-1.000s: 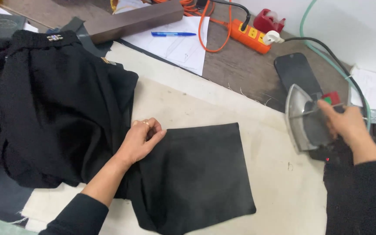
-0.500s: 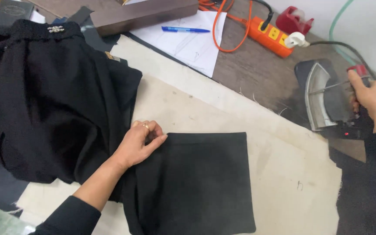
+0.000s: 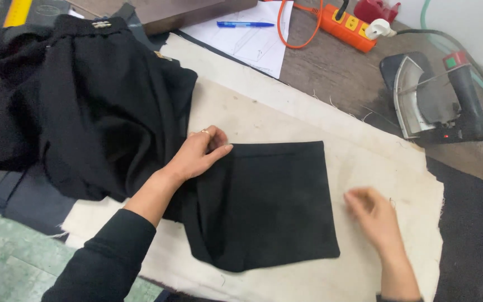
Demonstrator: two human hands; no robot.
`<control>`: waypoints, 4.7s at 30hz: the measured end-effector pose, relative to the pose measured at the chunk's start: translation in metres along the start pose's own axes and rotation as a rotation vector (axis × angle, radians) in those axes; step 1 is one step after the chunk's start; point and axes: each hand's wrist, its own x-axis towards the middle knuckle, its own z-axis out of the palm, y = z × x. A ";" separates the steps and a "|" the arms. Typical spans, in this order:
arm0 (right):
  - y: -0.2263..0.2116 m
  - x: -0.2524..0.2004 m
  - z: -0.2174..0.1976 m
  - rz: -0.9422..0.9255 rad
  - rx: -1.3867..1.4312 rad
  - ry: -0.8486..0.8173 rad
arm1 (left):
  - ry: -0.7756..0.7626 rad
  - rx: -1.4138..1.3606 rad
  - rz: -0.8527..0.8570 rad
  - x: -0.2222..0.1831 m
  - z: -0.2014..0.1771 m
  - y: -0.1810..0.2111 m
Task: Ironing and pressing black fabric pieces on a workbench in a garment factory setting.
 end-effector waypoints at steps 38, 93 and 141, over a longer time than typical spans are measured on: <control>-0.257 -0.027 0.210 -0.199 0.040 -0.327 | 0.640 0.054 -0.283 -0.114 -0.230 -0.131; 0.040 -0.605 -0.121 -0.134 -0.227 0.436 | -1.405 0.285 1.548 -0.258 0.217 0.284; -0.005 -0.500 -0.192 -0.486 -0.002 0.525 | -0.747 0.001 0.857 -0.213 -0.103 0.336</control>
